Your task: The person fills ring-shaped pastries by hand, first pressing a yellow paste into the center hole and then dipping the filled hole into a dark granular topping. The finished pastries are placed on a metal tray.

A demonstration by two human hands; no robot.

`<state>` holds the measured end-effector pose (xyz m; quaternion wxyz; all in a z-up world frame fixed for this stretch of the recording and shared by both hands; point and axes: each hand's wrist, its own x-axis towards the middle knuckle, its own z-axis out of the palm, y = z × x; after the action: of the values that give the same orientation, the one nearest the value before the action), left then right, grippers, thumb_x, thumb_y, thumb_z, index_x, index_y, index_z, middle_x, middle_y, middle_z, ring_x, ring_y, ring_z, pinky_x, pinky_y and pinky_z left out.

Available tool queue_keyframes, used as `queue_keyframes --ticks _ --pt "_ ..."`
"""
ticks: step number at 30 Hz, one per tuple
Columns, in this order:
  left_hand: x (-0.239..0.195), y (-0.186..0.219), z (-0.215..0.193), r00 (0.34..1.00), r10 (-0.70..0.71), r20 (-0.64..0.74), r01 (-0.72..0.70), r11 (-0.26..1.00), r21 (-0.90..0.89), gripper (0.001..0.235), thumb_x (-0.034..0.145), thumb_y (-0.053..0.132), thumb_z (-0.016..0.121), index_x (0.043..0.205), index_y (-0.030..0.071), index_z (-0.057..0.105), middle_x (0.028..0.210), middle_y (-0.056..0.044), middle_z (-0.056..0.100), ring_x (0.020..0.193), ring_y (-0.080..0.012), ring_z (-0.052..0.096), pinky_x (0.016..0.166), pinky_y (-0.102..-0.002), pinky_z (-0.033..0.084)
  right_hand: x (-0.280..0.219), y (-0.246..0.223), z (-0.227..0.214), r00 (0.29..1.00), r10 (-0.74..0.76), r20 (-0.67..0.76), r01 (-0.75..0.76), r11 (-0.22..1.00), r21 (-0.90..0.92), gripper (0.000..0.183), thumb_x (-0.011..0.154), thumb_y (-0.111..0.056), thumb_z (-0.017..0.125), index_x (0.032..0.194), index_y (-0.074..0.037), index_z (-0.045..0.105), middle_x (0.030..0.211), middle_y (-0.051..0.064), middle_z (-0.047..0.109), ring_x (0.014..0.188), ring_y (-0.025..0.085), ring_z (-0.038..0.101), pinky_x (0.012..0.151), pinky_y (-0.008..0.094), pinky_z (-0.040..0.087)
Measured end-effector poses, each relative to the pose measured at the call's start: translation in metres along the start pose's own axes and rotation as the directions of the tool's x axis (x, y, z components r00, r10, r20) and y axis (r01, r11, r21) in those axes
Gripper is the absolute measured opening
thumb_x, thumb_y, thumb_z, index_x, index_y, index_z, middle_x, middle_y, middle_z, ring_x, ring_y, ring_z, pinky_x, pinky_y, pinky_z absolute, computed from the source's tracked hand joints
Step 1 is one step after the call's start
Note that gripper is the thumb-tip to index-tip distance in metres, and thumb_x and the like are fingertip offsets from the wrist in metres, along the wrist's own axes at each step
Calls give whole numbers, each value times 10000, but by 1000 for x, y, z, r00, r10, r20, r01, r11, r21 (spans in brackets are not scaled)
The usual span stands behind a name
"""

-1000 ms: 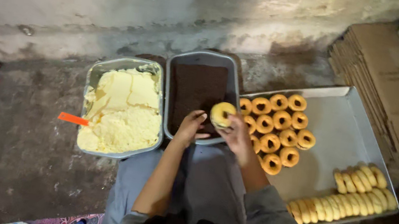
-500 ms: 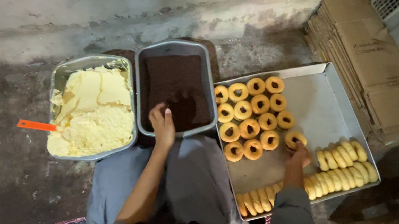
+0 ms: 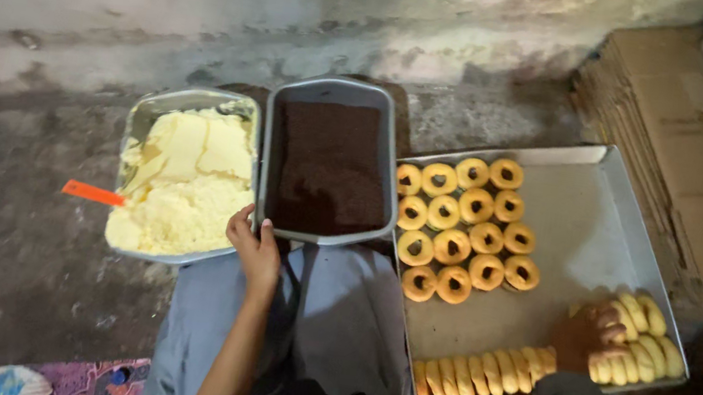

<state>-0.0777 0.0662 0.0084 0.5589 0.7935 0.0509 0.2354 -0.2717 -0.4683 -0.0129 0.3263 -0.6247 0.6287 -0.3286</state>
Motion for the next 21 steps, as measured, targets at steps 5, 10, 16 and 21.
queue_keyframes --ticks 5,10,16,21 --pt "-19 -6 -26 999 -49 -23 50 998 31 308 988 82 628 1281 19 556 1264 -170 522 1159 -304 499 1048 -412 416 -1 -2 -30 1000 -19 24 18 999 41 380 894 -259 716 1203 -41 680 1049 91 688 935 229 661 782 399 547" --pt "-37 7 -43 997 -74 -21 73 995 -65 291 972 66 615 1251 9 558 1239 -165 520 1150 -278 528 1072 -398 426 -6 -16 -41 995 -75 68 69 994 87 381 885 -218 692 1225 -49 662 1058 83 676 934 211 647 784 377 539" --pt "6 84 -107 853 360 -379 -358 931 78 724 1041 84 634 1562 -37 145 1628 -227 163 1527 -321 244 1279 -437 222 -27 -33 -21 953 -215 216 174 966 192 395 874 -169 663 1253 -60 640 1069 74 661 933 189 631 787 350 529" --pt "51 121 -171 926 249 -283 -357 819 -449 403 1090 198 587 1397 -40 480 1407 -218 544 1255 -297 583 1117 -402 483 -60 -44 6 792 -379 479 221 909 353 416 865 -129 639 1276 -69 622 1078 65 649 932 170 617 790 327 520"
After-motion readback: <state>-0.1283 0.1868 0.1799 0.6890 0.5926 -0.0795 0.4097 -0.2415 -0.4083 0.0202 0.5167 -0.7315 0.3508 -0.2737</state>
